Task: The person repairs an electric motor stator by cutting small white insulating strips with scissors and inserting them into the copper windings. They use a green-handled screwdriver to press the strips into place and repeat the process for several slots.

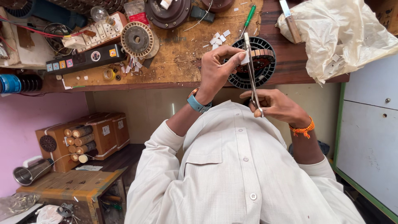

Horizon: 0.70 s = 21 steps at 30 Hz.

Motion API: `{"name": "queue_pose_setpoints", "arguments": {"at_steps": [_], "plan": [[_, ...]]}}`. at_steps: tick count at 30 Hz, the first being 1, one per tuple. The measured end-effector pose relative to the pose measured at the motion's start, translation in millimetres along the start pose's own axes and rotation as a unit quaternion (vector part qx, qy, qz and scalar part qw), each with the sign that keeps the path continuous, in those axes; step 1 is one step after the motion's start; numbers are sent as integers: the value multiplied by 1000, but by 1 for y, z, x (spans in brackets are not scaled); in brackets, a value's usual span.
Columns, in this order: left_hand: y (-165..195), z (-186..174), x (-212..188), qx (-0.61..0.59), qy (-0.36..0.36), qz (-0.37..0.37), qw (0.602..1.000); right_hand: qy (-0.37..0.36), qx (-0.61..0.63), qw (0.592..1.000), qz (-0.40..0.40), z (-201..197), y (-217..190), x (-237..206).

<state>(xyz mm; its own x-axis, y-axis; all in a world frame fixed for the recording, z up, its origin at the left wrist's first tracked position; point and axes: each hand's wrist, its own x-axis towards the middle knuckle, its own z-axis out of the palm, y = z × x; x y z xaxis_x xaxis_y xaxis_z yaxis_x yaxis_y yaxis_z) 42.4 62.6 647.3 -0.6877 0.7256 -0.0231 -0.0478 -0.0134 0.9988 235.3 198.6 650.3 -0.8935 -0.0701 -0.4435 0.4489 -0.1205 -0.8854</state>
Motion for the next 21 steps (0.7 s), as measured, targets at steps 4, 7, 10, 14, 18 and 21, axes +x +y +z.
{"name": "queue_pose_setpoints", "arguments": {"at_steps": [4, 7, 10, 14, 18, 21], "plan": [[0, 2, 1, -13, 0, -8, 1000, 10, 26, 1000, 13, -1, 5, 0], [0, 3, 2, -8, 2, -11, 1000, 37, -3, 999, 23, -3, 3, 0], [-1, 3, 3, -14, 3, -19, 1000, 53, -7, 998, 36, -3, -1, -2], [-4, 2, 4, -26, -2, -28, 999, 61, -13, 997, 36, -4, 0, -2], [-10, 0, 5, -56, -6, -57, 997, 63, 4, 997, 31, -7, 9, -5], [-12, 0, 5, -72, -3, -58, 996, 72, -22, 996, 43, -8, 17, -9]]}}
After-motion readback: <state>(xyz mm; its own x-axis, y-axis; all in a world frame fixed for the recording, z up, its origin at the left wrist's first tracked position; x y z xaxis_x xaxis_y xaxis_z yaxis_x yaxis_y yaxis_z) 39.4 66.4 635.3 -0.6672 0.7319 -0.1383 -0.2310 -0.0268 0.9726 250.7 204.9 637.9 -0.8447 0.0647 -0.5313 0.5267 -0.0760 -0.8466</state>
